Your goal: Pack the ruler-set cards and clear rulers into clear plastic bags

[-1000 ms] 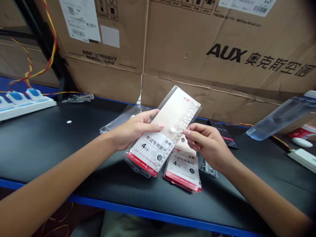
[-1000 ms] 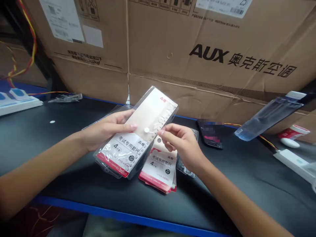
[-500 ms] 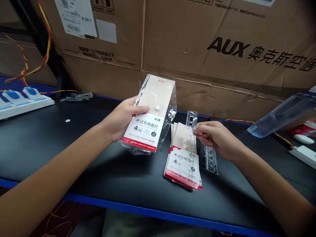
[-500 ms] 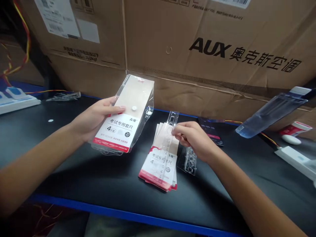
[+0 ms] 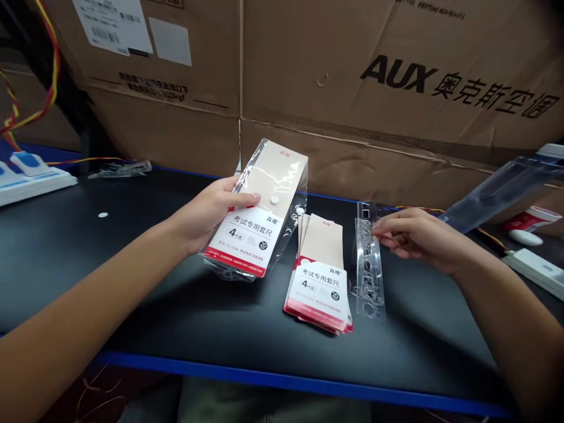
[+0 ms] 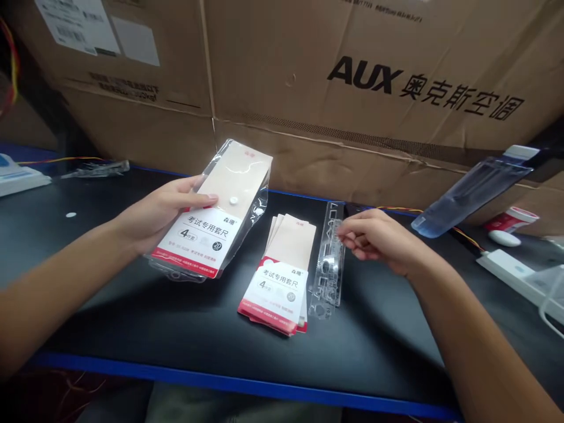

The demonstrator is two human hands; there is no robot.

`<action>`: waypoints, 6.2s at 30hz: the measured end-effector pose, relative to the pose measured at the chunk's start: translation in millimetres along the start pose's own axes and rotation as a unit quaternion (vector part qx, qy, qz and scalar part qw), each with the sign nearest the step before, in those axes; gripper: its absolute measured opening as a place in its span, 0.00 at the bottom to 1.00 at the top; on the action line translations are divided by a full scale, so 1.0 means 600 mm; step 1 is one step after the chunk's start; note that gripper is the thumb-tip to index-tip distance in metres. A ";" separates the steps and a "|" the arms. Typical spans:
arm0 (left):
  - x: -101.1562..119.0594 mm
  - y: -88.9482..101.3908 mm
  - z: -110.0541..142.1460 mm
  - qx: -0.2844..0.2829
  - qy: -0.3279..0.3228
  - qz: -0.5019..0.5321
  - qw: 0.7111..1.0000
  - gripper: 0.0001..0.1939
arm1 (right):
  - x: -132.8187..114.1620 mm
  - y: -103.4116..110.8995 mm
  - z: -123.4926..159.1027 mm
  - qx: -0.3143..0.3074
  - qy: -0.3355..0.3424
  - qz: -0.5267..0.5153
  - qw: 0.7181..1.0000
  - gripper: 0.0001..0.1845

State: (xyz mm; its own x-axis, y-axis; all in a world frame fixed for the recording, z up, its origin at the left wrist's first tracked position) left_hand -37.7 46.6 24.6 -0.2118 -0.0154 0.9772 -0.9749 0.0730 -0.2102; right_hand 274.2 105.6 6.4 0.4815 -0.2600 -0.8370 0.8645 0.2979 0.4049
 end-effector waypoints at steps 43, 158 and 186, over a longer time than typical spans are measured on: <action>-0.030 -0.081 0.028 -0.097 -0.014 0.062 0.993 0.17 | -0.104 -0.157 0.092 0.054 0.361 0.026 0.931 0.11; 0.039 -0.066 0.041 -0.009 -0.251 -0.575 0.779 0.15 | -0.109 -0.097 -0.061 -0.048 0.332 0.045 0.941 0.27; 0.024 -0.067 0.031 -0.020 -0.188 -0.658 0.729 0.13 | -0.118 -0.137 -0.029 0.043 0.405 0.219 0.887 0.20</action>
State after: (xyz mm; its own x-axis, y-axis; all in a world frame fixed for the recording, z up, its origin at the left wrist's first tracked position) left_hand -3.0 25.2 46.4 0.8939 -0.3706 0.2524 -0.3492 -0.2223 0.9103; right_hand 166.6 115.5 26.2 0.5425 0.6180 -0.5691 0.6453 0.1272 0.7533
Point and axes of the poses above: each hand's wrist, its own z-axis away from the middle knuckle, its own y-axis out of the back of the hand, x = y × z, the point moved 10 cm from there along -z, towards the middle knuckle, and after that the axes turned 6 degrees about -y, right-handed, at the moved point
